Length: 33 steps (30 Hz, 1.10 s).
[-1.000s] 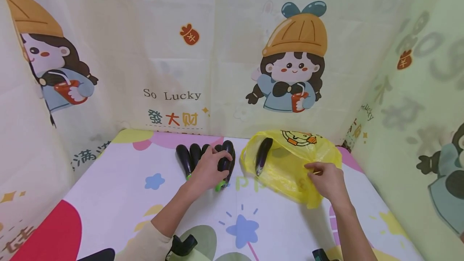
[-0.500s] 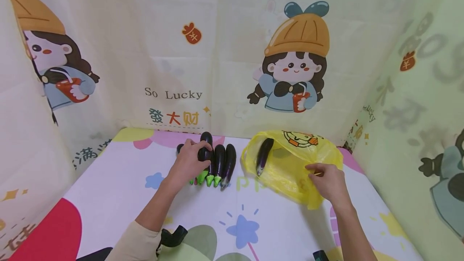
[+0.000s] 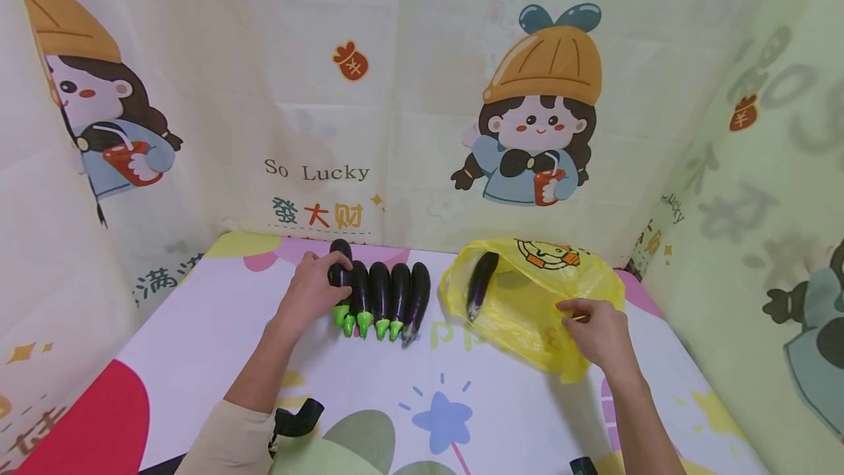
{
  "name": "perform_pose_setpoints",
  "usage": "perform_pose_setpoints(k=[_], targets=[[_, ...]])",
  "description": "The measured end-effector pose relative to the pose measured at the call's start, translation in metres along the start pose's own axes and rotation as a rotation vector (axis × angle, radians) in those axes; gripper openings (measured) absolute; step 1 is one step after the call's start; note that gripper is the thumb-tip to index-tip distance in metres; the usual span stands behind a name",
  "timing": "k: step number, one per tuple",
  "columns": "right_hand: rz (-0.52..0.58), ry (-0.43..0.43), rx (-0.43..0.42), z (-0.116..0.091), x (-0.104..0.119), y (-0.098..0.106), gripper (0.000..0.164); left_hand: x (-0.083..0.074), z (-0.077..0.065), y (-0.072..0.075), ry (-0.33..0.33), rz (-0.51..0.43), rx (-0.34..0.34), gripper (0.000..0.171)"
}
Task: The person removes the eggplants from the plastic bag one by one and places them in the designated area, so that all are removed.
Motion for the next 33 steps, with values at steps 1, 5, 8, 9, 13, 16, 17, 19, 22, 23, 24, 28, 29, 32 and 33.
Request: perform_pose_setpoints(k=[1, 5, 8, 9, 13, 16, 17, 19, 22, 23, 24, 28, 29, 32, 33], targets=[[0.000, -0.001, 0.002, 0.000, 0.000, 0.000, 0.027, 0.003, 0.001, 0.001, 0.008, 0.004, 0.000, 0.031], [0.000, -0.004, 0.008, 0.001, 0.001, 0.000, 0.028, 0.012, 0.004, 0.002, 0.030, 0.018, 0.004, 0.032], [0.001, -0.001, 0.013, 0.001, 0.001, -0.001, 0.028, 0.018, 0.005, 0.002, 0.045, 0.023, 0.012, 0.032], [0.000, -0.001, 0.014, 0.001, 0.001, -0.001, 0.028, 0.020, 0.006, 0.002, 0.052, 0.025, 0.013, 0.033], [-0.006, 0.008, 0.014, 0.001, 0.000, -0.002, 0.028, 0.030, 0.007, 0.004, 0.092, 0.022, 0.009, 0.033], [-0.008, 0.015, 0.013, 0.001, 0.001, -0.002, 0.028, 0.035, 0.007, 0.006, 0.119, 0.019, 0.003, 0.033], [-0.005, 0.016, 0.014, 0.001, 0.001, -0.002, 0.028, 0.036, 0.007, 0.006, 0.128, 0.020, 0.003, 0.033], [-0.003, 0.017, 0.015, 0.001, 0.001, -0.002, 0.028, 0.039, 0.007, 0.006, 0.145, 0.027, 0.008, 0.033], [-0.002, 0.020, 0.016, 0.001, 0.001, -0.002, 0.028, 0.044, 0.008, 0.004, 0.162, 0.041, 0.018, 0.034], [-0.001, 0.018, 0.016, 0.001, 0.001, -0.002, 0.028, 0.046, 0.008, 0.003, 0.165, 0.043, 0.020, 0.035], [-0.002, 0.018, 0.016, 0.001, 0.001, -0.002, 0.028, 0.047, 0.009, 0.002, 0.167, 0.044, 0.020, 0.037], [-0.002, 0.013, 0.015, 0.001, 0.001, -0.002, 0.028, 0.051, 0.010, -0.001, 0.170, 0.039, 0.017, 0.046], [-0.002, 0.012, 0.015, 0.001, 0.001, -0.003, 0.028, 0.052, 0.011, -0.001, 0.171, 0.037, 0.016, 0.049], [-0.005, 0.012, 0.013, 0.001, 0.001, -0.003, 0.027, 0.054, 0.011, -0.003, 0.180, 0.031, 0.018, 0.054], [-0.005, 0.013, 0.012, 0.001, 0.001, -0.003, 0.027, 0.055, 0.012, -0.003, 0.182, 0.030, 0.019, 0.055]])
Point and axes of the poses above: each hand's wrist, its own z-axis towards the middle knuckle, its own y-axis out of the back of the hand, x = y × z, the point moved 8 cm from there along z, towards the middle knuckle, and after that the axes turned 9 degrees about y, right-handed, at the moved point
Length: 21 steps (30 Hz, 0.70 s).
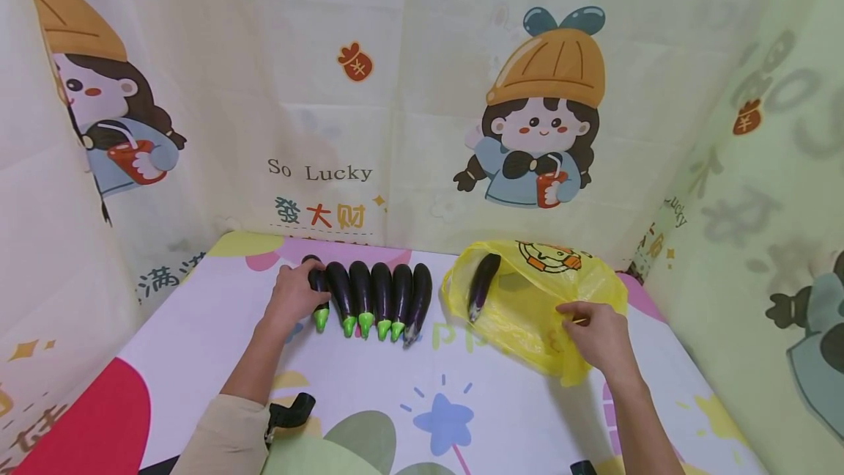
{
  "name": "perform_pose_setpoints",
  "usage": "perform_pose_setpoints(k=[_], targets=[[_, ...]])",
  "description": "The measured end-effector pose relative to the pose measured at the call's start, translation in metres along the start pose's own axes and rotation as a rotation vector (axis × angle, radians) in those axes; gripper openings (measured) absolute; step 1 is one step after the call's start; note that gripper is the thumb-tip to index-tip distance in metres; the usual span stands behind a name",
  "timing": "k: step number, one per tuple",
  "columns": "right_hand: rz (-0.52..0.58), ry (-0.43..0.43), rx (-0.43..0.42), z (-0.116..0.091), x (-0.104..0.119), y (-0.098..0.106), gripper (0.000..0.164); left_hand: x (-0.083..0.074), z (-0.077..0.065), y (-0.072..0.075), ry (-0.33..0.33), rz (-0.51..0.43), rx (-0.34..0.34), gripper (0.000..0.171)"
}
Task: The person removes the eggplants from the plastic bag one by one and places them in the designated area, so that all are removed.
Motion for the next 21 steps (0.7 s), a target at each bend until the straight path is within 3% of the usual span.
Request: perform_pose_setpoints(k=[21], targets=[[-0.006, -0.007, -0.002, -0.0001, 0.0001, -0.0001, 0.028, 0.0057, 0.0043, -0.0042, 0.011, 0.000, -0.006, 0.054]])
Point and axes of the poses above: each hand's wrist, its own z-axis towards the middle knuckle, its own y-axis out of the back of the hand, x = y × z, the point moved 8 cm from there along z, towards the middle knuckle, and after that the axes turned 9 degrees about y, right-handed, at the moved point
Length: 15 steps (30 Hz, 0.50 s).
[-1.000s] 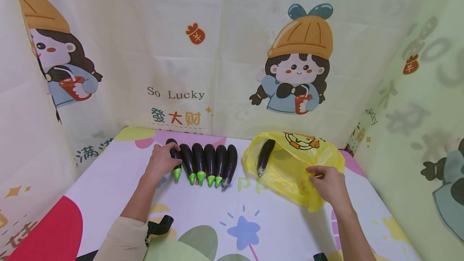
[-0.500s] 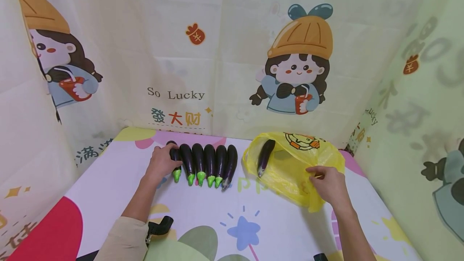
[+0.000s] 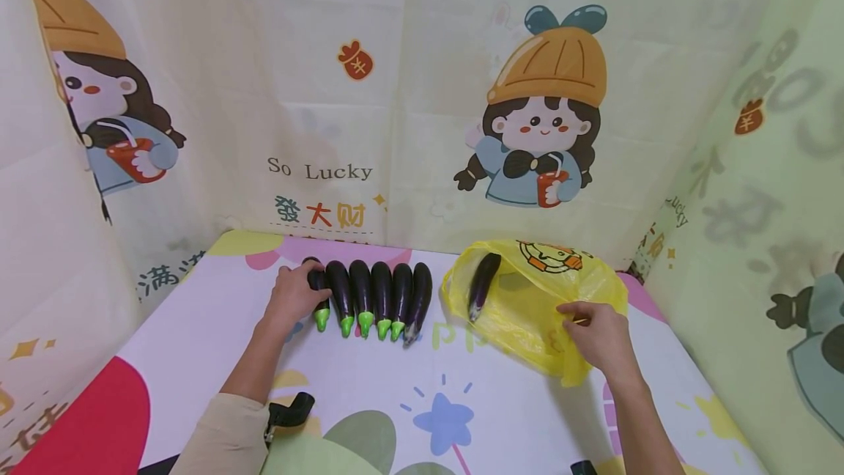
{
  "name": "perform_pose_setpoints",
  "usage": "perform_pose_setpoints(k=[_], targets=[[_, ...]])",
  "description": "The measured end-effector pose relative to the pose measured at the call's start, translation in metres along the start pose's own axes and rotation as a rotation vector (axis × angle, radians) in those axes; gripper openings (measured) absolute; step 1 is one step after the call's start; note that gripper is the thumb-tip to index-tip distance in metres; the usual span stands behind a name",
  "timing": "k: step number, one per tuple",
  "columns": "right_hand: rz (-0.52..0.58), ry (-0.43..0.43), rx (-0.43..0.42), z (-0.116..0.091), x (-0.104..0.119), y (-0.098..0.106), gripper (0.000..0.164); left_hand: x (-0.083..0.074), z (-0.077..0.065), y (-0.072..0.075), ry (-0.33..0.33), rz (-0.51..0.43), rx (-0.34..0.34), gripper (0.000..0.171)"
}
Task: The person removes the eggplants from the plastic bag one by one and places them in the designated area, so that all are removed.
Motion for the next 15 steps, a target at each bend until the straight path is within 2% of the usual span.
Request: perform_pose_setpoints(k=[15], targets=[[0.012, -0.010, 0.013, -0.0006, 0.0010, 0.0004, 0.028, -0.0018, -0.0014, 0.0053, 0.005, 0.001, -0.014, 0.054]])
Point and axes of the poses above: each hand's wrist, its own z-axis towards the middle knuckle, its own y-axis out of the back of the hand, x = y × z, the point moved 8 cm from there along z, towards the middle knuckle, and after that the axes turned 9 degrees about y, right-handed, at the moved point
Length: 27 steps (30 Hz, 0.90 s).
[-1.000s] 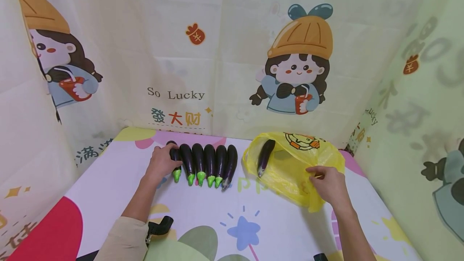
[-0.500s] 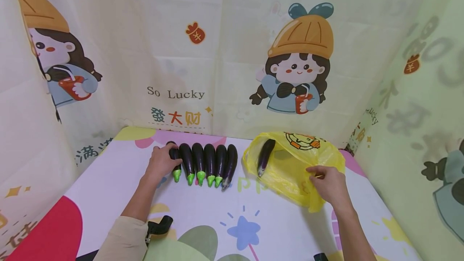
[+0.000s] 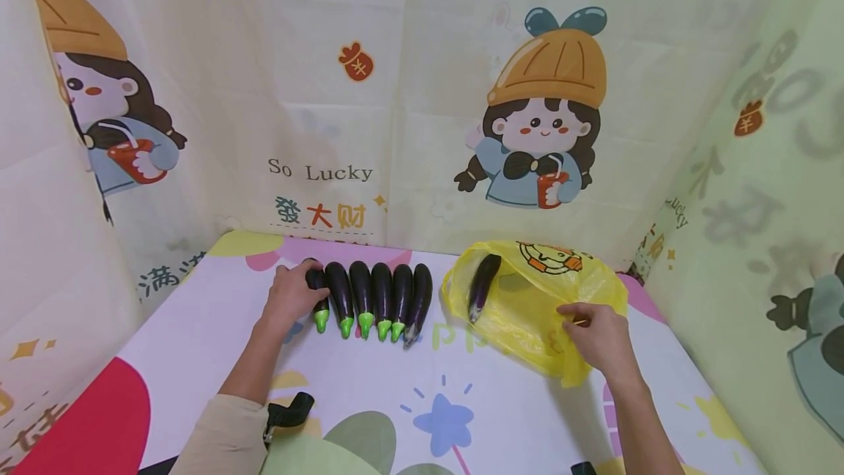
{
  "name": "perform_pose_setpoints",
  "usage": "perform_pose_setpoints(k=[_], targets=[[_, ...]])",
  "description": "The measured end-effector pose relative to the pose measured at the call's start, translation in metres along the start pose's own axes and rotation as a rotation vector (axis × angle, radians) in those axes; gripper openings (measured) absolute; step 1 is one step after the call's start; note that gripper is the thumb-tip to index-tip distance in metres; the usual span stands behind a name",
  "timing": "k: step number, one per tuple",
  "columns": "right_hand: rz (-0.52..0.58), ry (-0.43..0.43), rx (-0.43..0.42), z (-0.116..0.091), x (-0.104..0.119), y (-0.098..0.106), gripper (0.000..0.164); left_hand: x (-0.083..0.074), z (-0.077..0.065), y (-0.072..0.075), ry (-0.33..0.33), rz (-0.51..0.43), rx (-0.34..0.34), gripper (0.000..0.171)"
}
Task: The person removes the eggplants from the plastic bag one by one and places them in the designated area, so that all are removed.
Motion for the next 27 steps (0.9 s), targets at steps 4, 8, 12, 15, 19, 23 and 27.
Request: perform_pose_setpoints(k=[4, 8, 12, 15, 19, 23, 27], targets=[[-0.008, 0.008, -0.007, 0.001, 0.001, 0.002, 0.028, -0.004, 0.000, 0.002, -0.002, -0.010, -0.030, 0.053], [-0.006, 0.004, -0.003, 0.000, 0.001, 0.001, 0.027, -0.008, -0.002, 0.005, 0.013, -0.016, -0.074, 0.051], [-0.005, 0.001, -0.002, 0.000, 0.001, 0.000, 0.027, -0.016, -0.005, 0.007, -0.017, -0.019, -0.103, 0.047], [-0.006, 0.005, -0.003, 0.000, 0.001, 0.000, 0.027, -0.028, -0.009, 0.005, -0.072, -0.032, -0.100, 0.041], [-0.007, 0.006, -0.001, 0.000, 0.000, -0.001, 0.027, -0.045, -0.015, -0.002, -0.143, -0.050, -0.079, 0.033], [-0.011, 0.005, -0.001, 0.001, -0.001, -0.002, 0.027, -0.059, -0.017, -0.014, -0.173, -0.071, -0.037, 0.031], [-0.018, 0.006, -0.005, 0.002, -0.002, -0.002, 0.027, -0.073, -0.019, -0.025, -0.209, -0.078, -0.009, 0.029]])
Point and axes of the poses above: each hand's wrist, its own z-axis towards the middle knuckle, its own y-axis out of the back of the hand, x = y × z, the point moved 8 cm from there along z, towards the middle knuckle, and after that the axes turned 9 degrees about y, right-handed, at the moved point
